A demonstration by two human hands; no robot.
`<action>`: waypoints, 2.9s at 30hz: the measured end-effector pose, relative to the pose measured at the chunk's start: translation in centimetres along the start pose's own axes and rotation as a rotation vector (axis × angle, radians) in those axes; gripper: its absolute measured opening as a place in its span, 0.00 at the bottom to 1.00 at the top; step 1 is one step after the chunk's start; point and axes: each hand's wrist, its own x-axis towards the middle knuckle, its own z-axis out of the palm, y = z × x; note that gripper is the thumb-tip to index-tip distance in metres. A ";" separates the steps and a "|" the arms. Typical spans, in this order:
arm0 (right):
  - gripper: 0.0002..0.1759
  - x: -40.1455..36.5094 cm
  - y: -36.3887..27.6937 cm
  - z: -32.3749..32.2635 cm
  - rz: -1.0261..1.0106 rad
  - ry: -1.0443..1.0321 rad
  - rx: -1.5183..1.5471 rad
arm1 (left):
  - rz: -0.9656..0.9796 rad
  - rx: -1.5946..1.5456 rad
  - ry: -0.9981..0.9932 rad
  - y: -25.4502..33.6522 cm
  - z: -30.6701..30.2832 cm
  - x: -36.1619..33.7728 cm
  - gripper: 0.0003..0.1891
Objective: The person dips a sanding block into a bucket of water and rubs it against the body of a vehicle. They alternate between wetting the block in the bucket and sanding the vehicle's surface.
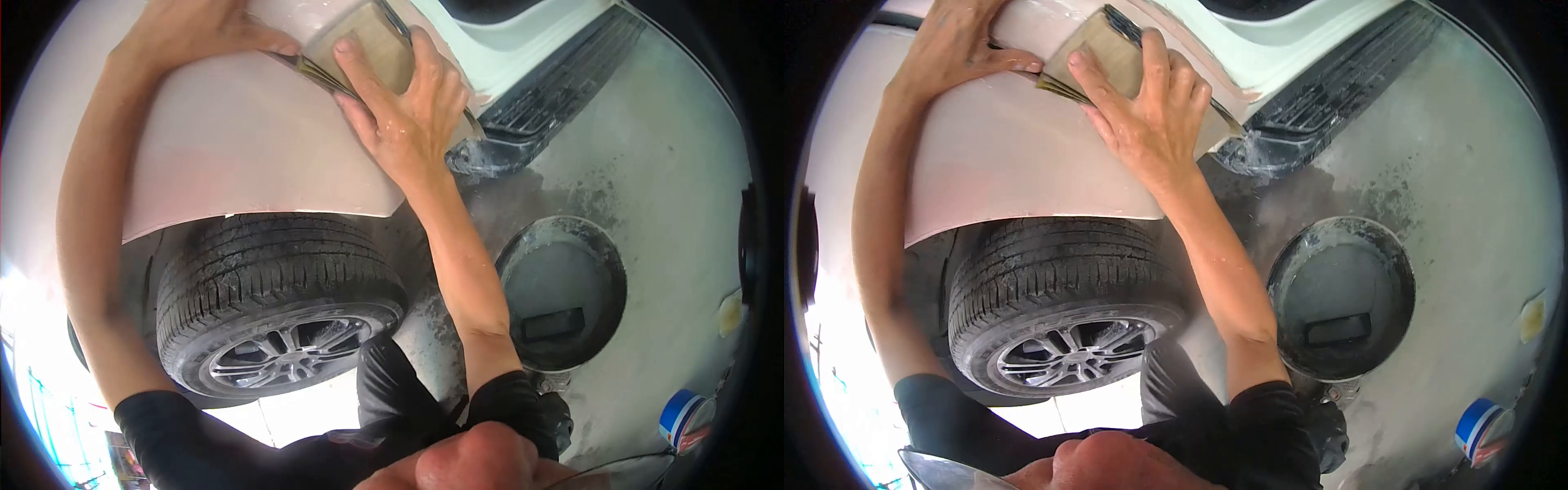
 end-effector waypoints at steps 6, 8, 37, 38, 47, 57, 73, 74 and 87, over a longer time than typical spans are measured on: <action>0.42 -8.5 4.4 -0.3 0.075 0.033 0.096 | -0.005 0.016 0.029 -0.8 0.3 0.1 0.60; 0.41 -7.3 3.9 -0.1 0.065 0.048 0.074 | -0.033 0.039 0.034 -0.5 -0.3 -0.2 0.60; 0.36 2.3 3.1 -1.5 0.060 -0.044 0.046 | -0.080 0.042 -0.083 0.9 -0.7 0.5 0.59; 0.35 -0.3 3.9 -1.5 0.062 -0.027 0.050 | -0.063 0.027 -0.063 -0.2 -0.4 0.5 0.60; 0.35 3.6 3.2 -1.4 0.093 -0.039 0.115 | -0.107 0.036 -0.104 1.7 -1.8 0.6 0.60; 0.33 -2.8 5.7 -0.6 0.198 0.126 0.117 | -0.078 -0.007 -0.020 0.8 -1.0 0.4 0.62; 0.32 1.6 4.5 -2.3 0.232 -0.034 0.221 | 0.145 -0.025 0.239 -1.4 1.1 0.0 0.56; 0.32 -1.3 5.7 -2.1 0.264 -0.004 0.206 | 0.138 -0.024 0.236 -1.4 1.2 0.2 0.59; 0.33 -4.0 5.8 -0.9 0.171 0.065 0.151 | -0.142 0.079 -0.068 2.4 -2.1 0.6 0.61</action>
